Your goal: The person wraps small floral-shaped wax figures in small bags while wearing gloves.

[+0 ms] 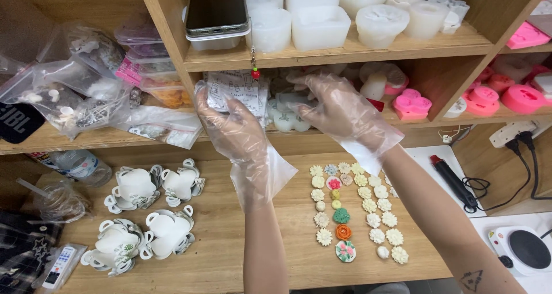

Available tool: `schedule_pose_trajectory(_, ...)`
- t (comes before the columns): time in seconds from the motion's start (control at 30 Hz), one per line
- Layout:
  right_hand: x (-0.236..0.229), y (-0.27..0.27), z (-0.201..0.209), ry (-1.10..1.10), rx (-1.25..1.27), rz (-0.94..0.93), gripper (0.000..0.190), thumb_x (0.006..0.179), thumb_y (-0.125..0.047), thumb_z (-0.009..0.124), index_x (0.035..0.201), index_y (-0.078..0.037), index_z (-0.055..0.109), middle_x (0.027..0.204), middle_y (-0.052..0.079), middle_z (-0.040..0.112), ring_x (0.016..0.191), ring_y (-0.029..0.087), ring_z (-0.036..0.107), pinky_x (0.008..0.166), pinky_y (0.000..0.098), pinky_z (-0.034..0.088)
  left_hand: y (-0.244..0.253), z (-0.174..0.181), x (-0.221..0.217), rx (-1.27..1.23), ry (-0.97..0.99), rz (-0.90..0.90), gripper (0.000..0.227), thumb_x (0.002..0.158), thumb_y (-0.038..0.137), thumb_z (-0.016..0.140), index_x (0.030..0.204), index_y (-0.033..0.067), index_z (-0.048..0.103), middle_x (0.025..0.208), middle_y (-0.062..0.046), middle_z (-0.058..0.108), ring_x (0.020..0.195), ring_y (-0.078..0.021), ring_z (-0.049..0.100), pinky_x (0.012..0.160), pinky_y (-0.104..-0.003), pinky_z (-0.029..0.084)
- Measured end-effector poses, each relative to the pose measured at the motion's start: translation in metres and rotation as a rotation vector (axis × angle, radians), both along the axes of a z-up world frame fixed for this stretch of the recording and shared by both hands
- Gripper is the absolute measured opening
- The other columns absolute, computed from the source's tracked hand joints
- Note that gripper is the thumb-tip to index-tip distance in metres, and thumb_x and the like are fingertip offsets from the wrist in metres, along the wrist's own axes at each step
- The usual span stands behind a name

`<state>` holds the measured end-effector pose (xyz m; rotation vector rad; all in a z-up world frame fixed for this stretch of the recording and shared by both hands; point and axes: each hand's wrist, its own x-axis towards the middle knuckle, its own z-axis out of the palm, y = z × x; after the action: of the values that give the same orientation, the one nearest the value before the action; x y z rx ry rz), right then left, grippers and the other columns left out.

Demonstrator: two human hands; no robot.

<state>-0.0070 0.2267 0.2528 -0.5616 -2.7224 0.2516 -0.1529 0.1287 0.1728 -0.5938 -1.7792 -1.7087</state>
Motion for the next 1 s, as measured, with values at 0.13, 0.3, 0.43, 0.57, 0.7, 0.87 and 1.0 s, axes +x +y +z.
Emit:
schedule_pose_trajectory(0.13, -0.016, -0.009, 0.002, 0.06, -0.089, 0.101, 0.06, 0.095, -0.045, 0.064, 0.142, -0.009, 0.054, 0.123, 0.019, 0.069, 0.099, 0.027, 0.072, 0.097, 0.0439, 0.051, -0.02, 0.035, 0.014, -0.316, -0.272, -0.031, 0.053, 0.108, 0.038, 0.055, 0.149, 0.0109, 0.034, 0.121, -0.02, 0.069, 0.105, -0.0337, 0.074, 0.087, -0.041, 0.063)
schedule_pose_trajectory(0.3, -0.033, -0.018, 0.005, -0.04, -0.109, 0.02, 0.063, 0.095, -0.049, 0.06, 0.144, -0.011, 0.052, 0.103, 0.021, 0.074, 0.087, 0.029, 0.074, 0.09, 0.0469, 0.056, -0.029, 0.003, -0.004, -0.536, -0.101, 0.131, 0.066, 0.101, 0.058, 0.059, 0.14, 0.0082, 0.04, 0.117, -0.025, 0.069, 0.086, -0.0389, 0.075, 0.07, -0.045, 0.063)
schedule_pose_trajectory(0.43, -0.041, -0.02, 0.009, -0.106, -0.165, -0.052, 0.061, 0.096, -0.051, 0.057, 0.146, -0.017, 0.052, 0.092, 0.021, 0.076, 0.084, 0.03, 0.075, 0.088, 0.0472, 0.057, -0.063, 0.024, 0.013, -0.705, -0.227, 0.052, 0.077, 0.094, 0.063, 0.062, 0.147, 0.0122, 0.04, 0.115, -0.024, 0.068, 0.085, -0.037, 0.074, 0.069, -0.044, 0.063)
schedule_pose_trajectory(0.57, -0.048, 0.008, -0.021, 0.035, -0.079, 0.069, 0.054, 0.098, -0.045, 0.058, 0.144, -0.015, 0.055, 0.091, 0.019, 0.075, 0.084, 0.03, 0.074, 0.082, 0.0488, 0.056, -0.076, 0.015, 0.014, -0.702, 0.068, 0.013, 0.073, 0.097, 0.059, 0.067, 0.151, 0.0143, 0.047, 0.118, -0.02, 0.063, 0.094, -0.0329, 0.071, 0.075, -0.042, 0.063)
schedule_pose_trajectory(0.7, -0.035, -0.036, 0.032, -0.08, -0.122, -0.033, 0.055, 0.101, -0.041, 0.057, 0.151, -0.02, 0.048, 0.093, 0.02, 0.074, 0.086, 0.028, 0.074, 0.084, 0.0456, 0.057, -0.069, 0.007, -0.007, -0.755, 0.475, 0.017, 0.066, 0.101, 0.057, 0.062, 0.152, 0.0176, 0.048, 0.141, -0.018, 0.058, 0.129, -0.0346, 0.057, 0.094, -0.042, 0.058)
schedule_pose_trajectory(0.87, -0.014, 0.008, 0.006, -0.264, -0.193, -0.074, 0.065, 0.097, -0.038, 0.062, 0.157, -0.024, 0.041, 0.096, 0.019, 0.075, 0.089, 0.025, 0.074, 0.094, 0.0385, 0.058, -0.058, -0.007, -0.03, -0.926, 0.503, -0.025, 0.066, 0.097, 0.063, 0.054, 0.147, 0.0209, 0.048, 0.152, -0.015, 0.051, 0.147, -0.0345, 0.033, 0.112, -0.046, 0.043)
schedule_pose_trajectory(1.0, -0.001, 0.016, -0.006, -0.149, -0.135, 0.051, 0.053, 0.092, -0.034, 0.069, 0.141, -0.02, 0.055, 0.124, 0.015, 0.07, 0.1, 0.026, 0.073, 0.1, 0.042, 0.051, -0.038, -0.046, -0.053, -1.062, 0.402, -0.087, 0.073, 0.09, 0.064, 0.054, 0.146, 0.0169, 0.051, 0.153, -0.014, 0.047, 0.14, -0.0304, 0.034, 0.113, -0.046, 0.036)
